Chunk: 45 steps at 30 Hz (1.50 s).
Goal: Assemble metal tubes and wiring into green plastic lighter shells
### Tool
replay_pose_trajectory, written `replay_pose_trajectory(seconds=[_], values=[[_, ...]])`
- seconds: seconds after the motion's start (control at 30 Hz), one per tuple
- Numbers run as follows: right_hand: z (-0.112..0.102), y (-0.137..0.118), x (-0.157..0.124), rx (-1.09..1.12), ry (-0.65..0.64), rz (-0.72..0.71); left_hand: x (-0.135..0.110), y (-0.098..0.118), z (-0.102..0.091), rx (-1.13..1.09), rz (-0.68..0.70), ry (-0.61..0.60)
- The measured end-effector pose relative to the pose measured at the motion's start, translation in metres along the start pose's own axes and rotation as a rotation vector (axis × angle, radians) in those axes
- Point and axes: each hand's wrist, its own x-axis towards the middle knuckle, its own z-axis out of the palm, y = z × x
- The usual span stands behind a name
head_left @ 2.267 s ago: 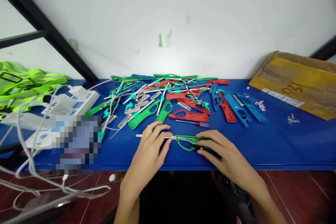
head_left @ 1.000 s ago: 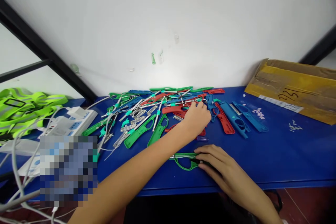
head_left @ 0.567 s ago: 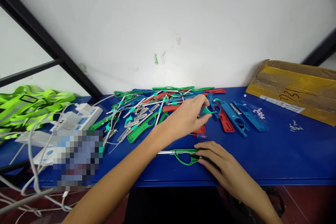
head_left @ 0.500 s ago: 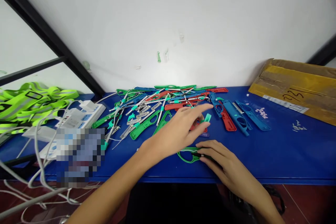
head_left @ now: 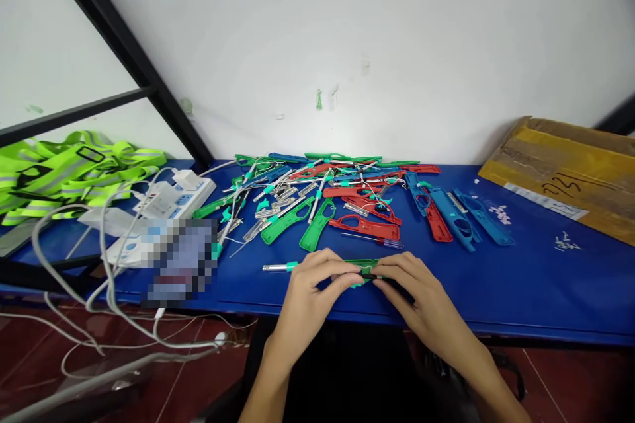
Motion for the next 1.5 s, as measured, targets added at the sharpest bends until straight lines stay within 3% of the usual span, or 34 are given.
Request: replay_pose_trajectory(seconds=[0.1,0.3,0.5,0.63,0.8,1.07,1.3,1.5], values=[[0.002,0.004,0.000,0.005,0.024,0.020,-0.003,-0.011,0.003,0.117,0.086,-0.036],[0.003,0.007,-0.001,0.016,0.053,0.036,-0.008,-0.015,-0.005,0.192,0.095,-0.222],[-0.001,0.003,-0.004,0.067,-0.019,0.096,-0.009,-0.021,-0.003,0.224,0.095,-0.133],[0.000,0.006,-0.006,0.093,-0.039,0.107,-0.009,-0.018,0.003,0.359,0.112,-0.086],[0.000,0.006,-0.006,0.098,-0.039,0.117,-0.010,-0.015,0.006,0.505,0.129,-0.125],[0.000,0.006,-0.006,0.107,-0.051,0.124,-0.010,-0.023,0.007,0.452,0.102,-0.082],[-0.005,0.001,-0.004,0.114,-0.056,0.132,-0.009,-0.019,0.004,0.442,0.100,-0.132],[-0.003,0.003,-0.004,0.143,-0.035,0.154,-0.008,-0.017,0.005,0.463,0.106,-0.107]])
